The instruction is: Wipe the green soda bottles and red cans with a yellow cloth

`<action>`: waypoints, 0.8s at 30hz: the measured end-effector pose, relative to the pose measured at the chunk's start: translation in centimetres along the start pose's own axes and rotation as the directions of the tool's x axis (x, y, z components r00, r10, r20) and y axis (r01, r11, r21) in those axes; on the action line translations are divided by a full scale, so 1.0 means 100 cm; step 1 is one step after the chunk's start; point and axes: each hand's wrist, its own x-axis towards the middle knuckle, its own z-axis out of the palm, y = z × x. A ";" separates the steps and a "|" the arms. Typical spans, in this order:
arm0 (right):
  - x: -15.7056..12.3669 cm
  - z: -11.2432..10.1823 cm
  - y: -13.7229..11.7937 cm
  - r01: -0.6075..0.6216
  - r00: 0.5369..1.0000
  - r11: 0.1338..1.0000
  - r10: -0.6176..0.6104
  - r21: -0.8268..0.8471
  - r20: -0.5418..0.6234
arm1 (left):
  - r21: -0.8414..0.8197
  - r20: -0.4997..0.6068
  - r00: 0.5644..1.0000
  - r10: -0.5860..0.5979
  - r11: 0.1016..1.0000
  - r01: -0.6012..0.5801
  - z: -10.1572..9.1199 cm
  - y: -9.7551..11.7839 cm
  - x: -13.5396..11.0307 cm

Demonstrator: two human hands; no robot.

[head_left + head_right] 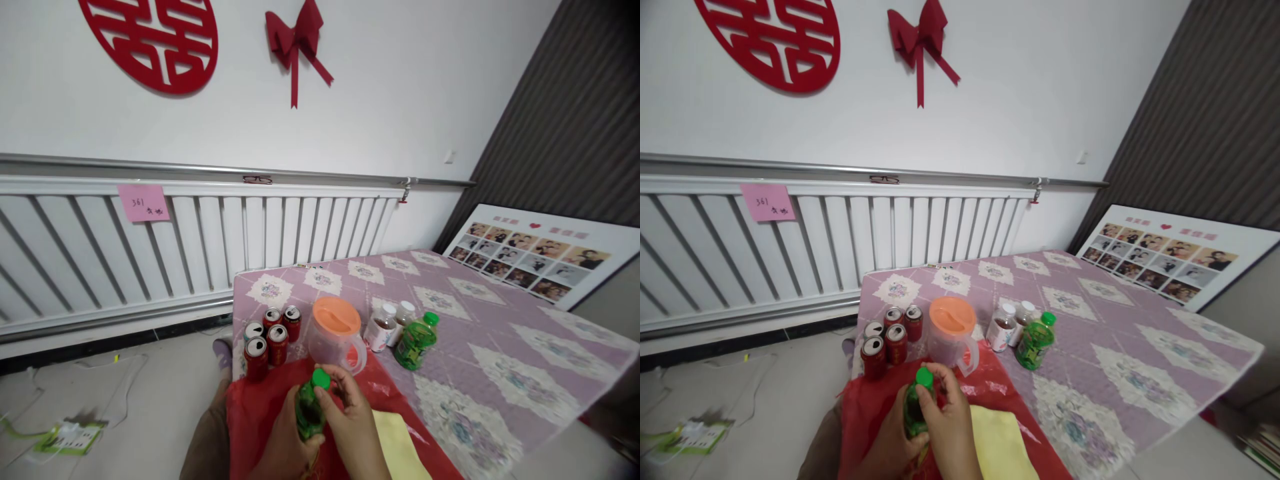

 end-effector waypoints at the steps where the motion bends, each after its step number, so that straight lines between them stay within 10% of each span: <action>1: 0.000 0.001 0.002 0.007 1.000 1.000 -0.007 -0.018 0.003 | -0.002 0.005 1.000 0.003 1.000 -0.003 0.000 0.001 0.000; 24: 0.008 -0.013 0.003 0.166 0.983 0.927 -0.131 -0.337 0.125 | 0.118 0.032 0.995 -0.093 0.989 0.089 0.002 -0.004 0.003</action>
